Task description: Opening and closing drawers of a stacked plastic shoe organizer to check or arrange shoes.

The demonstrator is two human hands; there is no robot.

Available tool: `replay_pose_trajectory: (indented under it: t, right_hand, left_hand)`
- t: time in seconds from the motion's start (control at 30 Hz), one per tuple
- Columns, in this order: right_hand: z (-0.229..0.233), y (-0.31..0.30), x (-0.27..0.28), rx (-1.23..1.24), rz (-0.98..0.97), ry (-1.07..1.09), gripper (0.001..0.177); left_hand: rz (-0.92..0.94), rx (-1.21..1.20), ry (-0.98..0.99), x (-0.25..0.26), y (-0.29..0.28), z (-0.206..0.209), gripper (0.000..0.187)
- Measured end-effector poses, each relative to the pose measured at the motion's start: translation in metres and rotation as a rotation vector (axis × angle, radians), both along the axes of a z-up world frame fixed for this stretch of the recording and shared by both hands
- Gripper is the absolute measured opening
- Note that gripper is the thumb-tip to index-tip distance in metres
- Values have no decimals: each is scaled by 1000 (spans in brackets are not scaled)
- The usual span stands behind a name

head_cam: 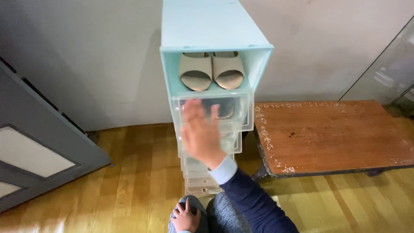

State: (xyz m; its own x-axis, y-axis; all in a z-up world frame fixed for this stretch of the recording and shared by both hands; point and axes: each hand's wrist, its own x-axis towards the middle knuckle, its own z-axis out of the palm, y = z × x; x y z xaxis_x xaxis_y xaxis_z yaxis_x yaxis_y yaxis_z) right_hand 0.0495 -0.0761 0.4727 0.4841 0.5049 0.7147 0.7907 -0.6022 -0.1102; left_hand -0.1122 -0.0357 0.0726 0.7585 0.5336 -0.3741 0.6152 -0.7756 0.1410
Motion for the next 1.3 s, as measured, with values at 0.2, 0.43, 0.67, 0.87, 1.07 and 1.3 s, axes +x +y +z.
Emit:
replay_pose_trajectory:
  t: [0.2, 0.43, 0.67, 0.87, 1.07, 1.3]
  right_hand:
    - [-78, -38, -16, -194, 386, -263, 53]
    - [-130, -63, 28, 56, -215, 66, 61]
    - [-140, -41, 2, -398, -290, 168, 81]
    - [-133, -56, 33, -175, -477, 15, 75]
    - [-116, -19, 1, -43, -176, 112, 75]
    - [-118, -35, 26, 75, -398, 49, 44]
  left_hand:
    - [-7, 1, -52, -7, 1, 4, 84]
    - [14, 20, -102, -8, -3, 7, 81]
    - [7, 16, -138, -11, 0, 6, 81]
    - [12, 11, -147, -12, -1, 10, 82]
    - [-12, 15, -157, -13, -1, 11, 82]
    - [6, 17, -167, -12, -1, 7, 80]
